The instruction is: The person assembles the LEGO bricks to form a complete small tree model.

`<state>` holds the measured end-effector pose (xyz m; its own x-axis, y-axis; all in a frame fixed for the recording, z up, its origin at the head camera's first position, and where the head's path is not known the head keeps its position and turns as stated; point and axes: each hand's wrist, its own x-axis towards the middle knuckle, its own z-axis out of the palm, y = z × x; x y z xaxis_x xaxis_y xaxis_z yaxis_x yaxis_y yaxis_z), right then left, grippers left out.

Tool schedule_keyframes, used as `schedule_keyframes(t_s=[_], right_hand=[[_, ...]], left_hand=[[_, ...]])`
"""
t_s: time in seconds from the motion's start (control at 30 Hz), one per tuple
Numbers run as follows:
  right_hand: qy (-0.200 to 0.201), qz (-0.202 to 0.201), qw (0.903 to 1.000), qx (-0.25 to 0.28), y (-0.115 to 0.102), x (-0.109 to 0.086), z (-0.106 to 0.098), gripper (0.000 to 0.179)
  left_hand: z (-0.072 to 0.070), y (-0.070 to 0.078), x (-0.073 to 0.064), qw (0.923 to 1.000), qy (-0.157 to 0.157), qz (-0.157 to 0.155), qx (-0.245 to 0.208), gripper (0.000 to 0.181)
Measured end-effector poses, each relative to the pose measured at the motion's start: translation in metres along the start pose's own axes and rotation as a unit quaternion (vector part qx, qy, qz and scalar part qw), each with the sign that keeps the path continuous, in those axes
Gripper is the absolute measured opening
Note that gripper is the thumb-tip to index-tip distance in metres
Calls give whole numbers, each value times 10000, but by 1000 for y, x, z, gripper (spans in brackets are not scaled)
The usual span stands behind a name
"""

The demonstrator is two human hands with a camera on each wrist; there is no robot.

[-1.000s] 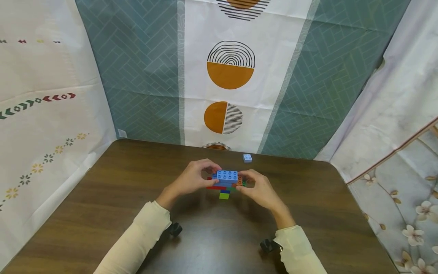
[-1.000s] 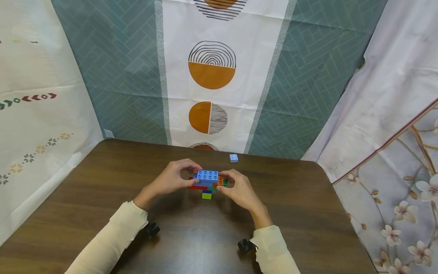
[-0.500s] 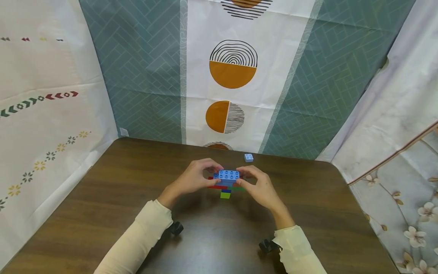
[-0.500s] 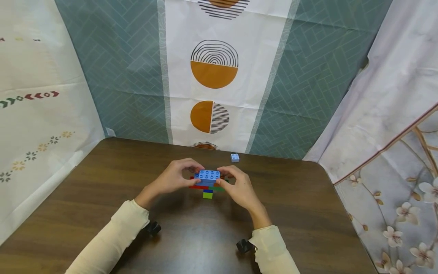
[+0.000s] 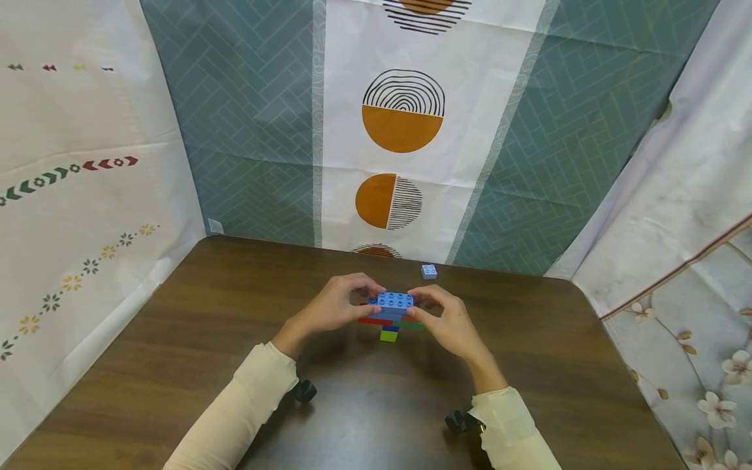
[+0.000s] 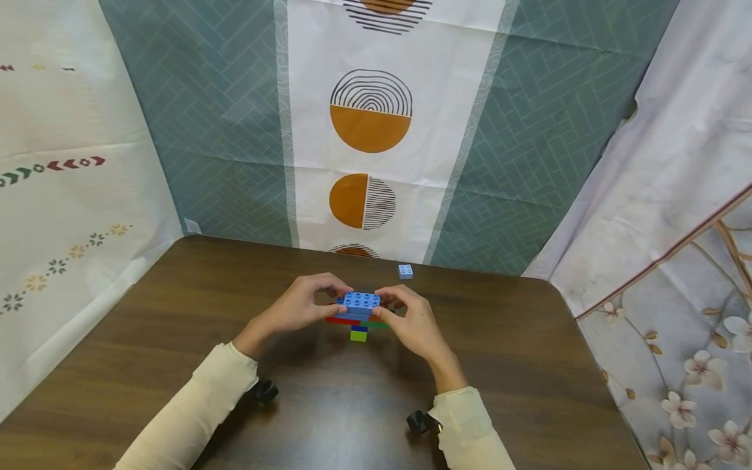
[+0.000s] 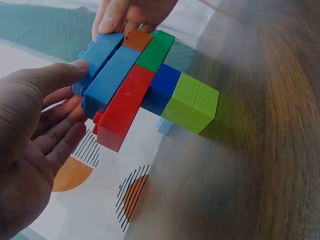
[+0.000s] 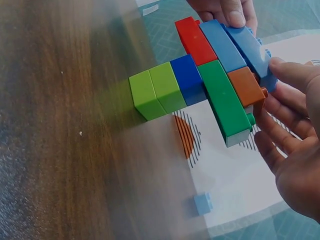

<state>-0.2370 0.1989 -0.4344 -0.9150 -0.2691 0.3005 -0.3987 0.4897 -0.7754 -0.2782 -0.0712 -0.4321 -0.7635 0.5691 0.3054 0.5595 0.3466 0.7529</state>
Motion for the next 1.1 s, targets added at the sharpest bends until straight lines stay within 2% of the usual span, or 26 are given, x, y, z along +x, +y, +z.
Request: schedule_keyframes(t_s=[0.23,0.57,1.1], right_hand=[[14,-4,10000,35,1,0,2,31],[2,129,9999,49,0,-1,0,31],[5,119,9999,25,2,-2,1,29]], left_hand=[[1,-3,-1,10000,-13,33,-29,34],[4,-1,1,9995,204,196,144,27],[6,-1,0,9997,239,4,-18,27]])
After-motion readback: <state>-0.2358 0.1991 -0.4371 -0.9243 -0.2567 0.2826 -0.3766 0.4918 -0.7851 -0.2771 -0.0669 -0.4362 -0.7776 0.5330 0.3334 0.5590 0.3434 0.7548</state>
